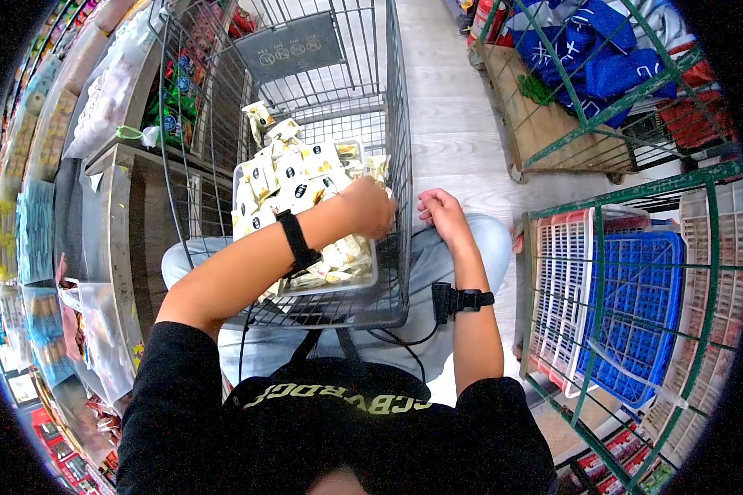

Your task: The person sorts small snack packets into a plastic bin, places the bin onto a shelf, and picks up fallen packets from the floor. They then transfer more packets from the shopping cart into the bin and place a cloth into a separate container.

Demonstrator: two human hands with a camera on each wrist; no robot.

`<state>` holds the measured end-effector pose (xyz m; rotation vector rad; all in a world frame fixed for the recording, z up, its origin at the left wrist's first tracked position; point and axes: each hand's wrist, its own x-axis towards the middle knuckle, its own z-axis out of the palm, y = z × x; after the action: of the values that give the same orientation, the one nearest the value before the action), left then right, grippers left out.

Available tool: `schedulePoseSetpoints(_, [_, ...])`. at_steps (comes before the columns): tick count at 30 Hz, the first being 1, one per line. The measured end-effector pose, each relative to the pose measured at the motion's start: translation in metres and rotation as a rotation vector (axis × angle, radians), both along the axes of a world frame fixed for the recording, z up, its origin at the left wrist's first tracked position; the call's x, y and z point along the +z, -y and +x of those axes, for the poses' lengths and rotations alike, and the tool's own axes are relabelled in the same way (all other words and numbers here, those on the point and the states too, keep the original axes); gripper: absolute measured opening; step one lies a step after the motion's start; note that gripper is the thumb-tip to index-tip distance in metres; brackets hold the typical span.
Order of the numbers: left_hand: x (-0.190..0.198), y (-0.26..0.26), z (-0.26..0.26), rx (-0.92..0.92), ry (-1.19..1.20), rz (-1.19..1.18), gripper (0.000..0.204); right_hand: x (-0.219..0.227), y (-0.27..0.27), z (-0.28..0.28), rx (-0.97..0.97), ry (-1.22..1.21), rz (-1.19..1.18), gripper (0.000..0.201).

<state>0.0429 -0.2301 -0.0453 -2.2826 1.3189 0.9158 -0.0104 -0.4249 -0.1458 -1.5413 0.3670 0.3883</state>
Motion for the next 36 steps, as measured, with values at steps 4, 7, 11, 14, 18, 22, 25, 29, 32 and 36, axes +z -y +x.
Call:
schedulePoseSetpoints(4, [0.02,-0.018,-0.003,0.095,0.055,-0.184,0.034,-0.003,0.0,0.0,0.008,-0.006,-0.008,0.02])
schedulePoseSetpoints(7, [0.055,-0.044,-0.007,0.19,0.066,-0.366,0.035,-0.005,0.001,0.0,0.008,-0.002,-0.009,0.02])
schedulePoseSetpoints(11, [0.112,-0.097,-0.014,0.303,0.068,-0.537,0.046,0.002,0.0,-0.003,0.02,0.017,-0.014,0.019])
schedulePoseSetpoints(14, [0.122,-0.15,-0.017,0.438,-0.067,-0.646,0.052,0.002,-0.001,-0.002,0.044,0.001,-0.028,0.019])
schedulePoseSetpoints(18, [0.099,-0.206,-0.026,0.601,-0.279,-0.796,0.05,0.007,-0.005,-0.001,0.077,-0.001,-0.056,0.021])
schedulePoseSetpoints(22, [0.088,-0.223,-0.032,0.897,-0.484,-0.795,0.045,-0.006,-0.005,0.001,0.075,0.043,-0.061,0.023])
schedulePoseSetpoints(25, [0.084,-0.225,-0.033,0.91,-0.453,-0.826,0.04,-0.01,-0.005,0.001,0.065,0.041,-0.062,0.027])
schedulePoseSetpoints(29, [0.095,-0.215,-0.024,0.857,-0.362,-0.739,0.032,-0.01,-0.003,0.001,0.064,0.049,-0.096,0.027])
schedulePoseSetpoints(32, [0.111,-0.193,-0.009,0.825,-0.128,-0.523,0.022,-0.017,0.0,0.002,0.078,0.07,-0.029,0.025])
schedulePoseSetpoints(36, [0.097,-0.139,0.019,0.647,-0.031,-0.712,0.021,-0.012,-0.005,0.004,0.083,0.031,-0.017,0.024])
